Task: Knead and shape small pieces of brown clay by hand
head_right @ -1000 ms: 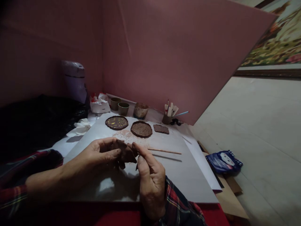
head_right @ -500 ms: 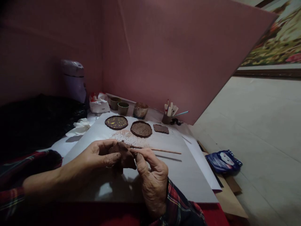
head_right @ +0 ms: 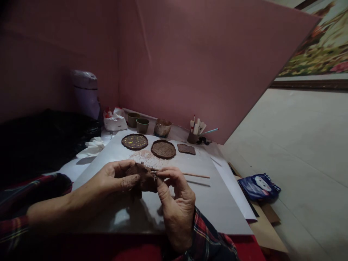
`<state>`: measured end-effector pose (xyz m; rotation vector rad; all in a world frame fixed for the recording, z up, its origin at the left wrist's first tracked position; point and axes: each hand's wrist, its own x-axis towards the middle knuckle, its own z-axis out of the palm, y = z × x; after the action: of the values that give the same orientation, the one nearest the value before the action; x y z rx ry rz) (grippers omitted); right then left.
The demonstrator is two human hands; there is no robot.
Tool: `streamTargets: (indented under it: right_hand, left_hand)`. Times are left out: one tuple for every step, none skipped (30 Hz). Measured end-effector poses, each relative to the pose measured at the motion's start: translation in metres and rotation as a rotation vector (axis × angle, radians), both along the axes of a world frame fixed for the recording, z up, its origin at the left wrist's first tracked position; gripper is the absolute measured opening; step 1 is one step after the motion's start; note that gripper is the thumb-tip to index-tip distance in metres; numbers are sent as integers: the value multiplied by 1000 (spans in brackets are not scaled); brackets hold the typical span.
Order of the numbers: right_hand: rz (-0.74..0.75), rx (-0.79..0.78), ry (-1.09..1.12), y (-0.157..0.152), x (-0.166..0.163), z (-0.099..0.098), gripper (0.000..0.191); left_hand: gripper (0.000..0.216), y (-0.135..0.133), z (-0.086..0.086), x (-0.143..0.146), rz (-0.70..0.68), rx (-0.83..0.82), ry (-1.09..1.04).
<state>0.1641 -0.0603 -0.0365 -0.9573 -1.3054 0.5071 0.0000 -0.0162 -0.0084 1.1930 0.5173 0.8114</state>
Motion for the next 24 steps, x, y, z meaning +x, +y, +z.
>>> streamTargets:
  right_hand:
    - [-3, 3, -7, 0, 0, 0, 5]
    - [-7, 7, -16, 0, 0, -1, 5]
    - [-10, 11, -31, 0, 1, -1, 6]
    - [-13, 15, -50, 0, 1, -2, 6]
    - [-16, 18, -71, 0, 1, -2, 6]
    - [-17, 22, -92, 0, 1, -2, 7]
    - [-15, 25, -110, 0, 1, -2, 7]
    - [-9, 27, -125, 0, 0, -2, 8]
    - [1, 28, -140, -1, 0, -1, 8]
    - [12, 25, -156, -1, 0, 0, 8]
    - [22, 21, -174, -2, 0, 1, 8]
    - [30, 17, -189, -3, 0, 2, 8]
    - [32, 11, -200, -3, 0, 4, 9]
    - [33, 7, -207, -4, 0, 5, 9]
    - [33, 6, -209, -5, 0, 6, 10]
    - [35, -1, -208, -6, 0, 7, 10]
    - [37, -7, -206, -6, 0, 8, 10]
    - [39, -12, -206, -6, 0, 8, 10]
    - [39, -15, -208, -6, 0, 8, 10]
    - [37, -15, -209, -6, 0, 9, 9]
    - [34, -14, -209, -6, 0, 9, 9]
    - [29, -13, -206, -6, -1, 9, 8]
    - [25, -12, -199, -6, -1, 9, 7]
    - [22, -19, -189, -6, -1, 8, 6]
  left_hand:
    - [14, 0, 0, 0, 3, -1, 3]
    - [13, 0, 1, 0, 9, 2, 7]
    - [13, 0, 1, 0, 19, 13, 12]
    - [12, -1, 1, 0, 31, 28, 20]
    - [10, -1, 2, 0, 47, 46, 28]
    - [10, -2, 2, 0, 64, 62, 36]
    - [10, -2, 3, 0, 78, 76, 46]
    - [9, -3, 3, 0, 89, 88, 52]
    - [9, -3, 3, 0, 95, 100, 55]
    - [8, -4, 3, 0, 99, 114, 59]
    - [7, -4, 3, 0, 102, 128, 62]
    - [6, -5, 4, 0, 101, 141, 65]
    - [7, -5, 4, -1, 99, 154, 65]
    - [8, -5, 4, -1, 96, 164, 66]
    - [9, -5, 5, -1, 90, 168, 68]
    - [9, -5, 5, -1, 85, 164, 71]
    - [10, -5, 5, -1, 81, 156, 79]
    - [11, -4, 5, -1, 78, 142, 91]
    - [13, -4, 5, -1, 79, 125, 106]
    - [15, -4, 5, -1, 78, 111, 121]
    - [17, -3, 5, 0, 76, 104, 131]
    - [18, -2, 5, 0, 72, 103, 132]
    - [18, -1, 4, 0, 67, 106, 125]
    - [18, -1, 4, 0, 61, 110, 116]
